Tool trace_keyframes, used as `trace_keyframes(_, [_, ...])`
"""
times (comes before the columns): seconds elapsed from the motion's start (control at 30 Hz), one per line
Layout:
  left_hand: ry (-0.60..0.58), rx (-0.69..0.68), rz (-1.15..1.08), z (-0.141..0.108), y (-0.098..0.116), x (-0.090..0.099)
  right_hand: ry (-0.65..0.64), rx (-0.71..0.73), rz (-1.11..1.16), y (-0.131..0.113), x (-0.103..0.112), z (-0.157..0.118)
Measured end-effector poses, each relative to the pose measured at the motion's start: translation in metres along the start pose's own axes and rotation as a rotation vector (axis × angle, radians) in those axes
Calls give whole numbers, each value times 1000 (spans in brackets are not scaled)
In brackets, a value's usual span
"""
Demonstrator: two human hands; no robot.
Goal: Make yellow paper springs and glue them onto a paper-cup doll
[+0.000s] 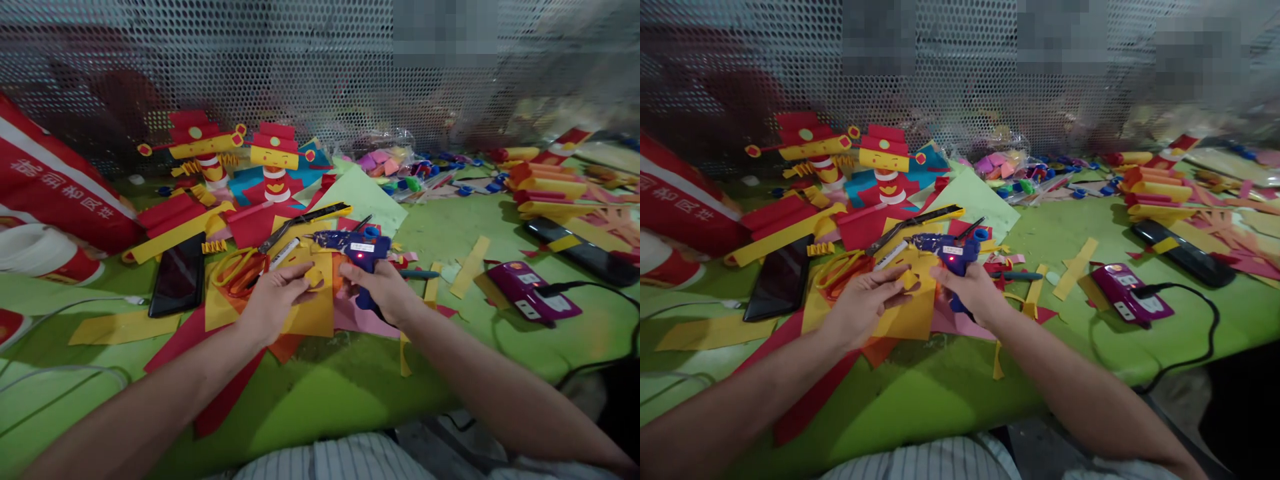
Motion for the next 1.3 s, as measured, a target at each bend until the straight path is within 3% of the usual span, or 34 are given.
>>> trace_keyframes(0.1, [41,-46,-49,3,12,7,5,-16,43,-8,13,-3])
trace_keyframes(0.23, [64,-67,-66,7,20,12,-93,5,-76,-15,21,-9])
trace_keyframes(0.37, [81,-83,-75,9,22,15,-128,-7,-217,-17,18,-16])
trace_keyframes(0.67, [79,-98,-19,7,23,13,-131,125,-331,-26,6,-21])
trace_keyframes(1.3, [69,-134,0,9,24,15,-127,155,-345,-30,7,-24])
Point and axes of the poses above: each hand's wrist, its own z-axis towards the middle knuckle, its own x-axis out of the back of the hand, y = z × x, the point moved 7 cm from there along z, towards the middle knuckle, and after that the axes turned 4 degrees about -z, right-handed, at the moved point
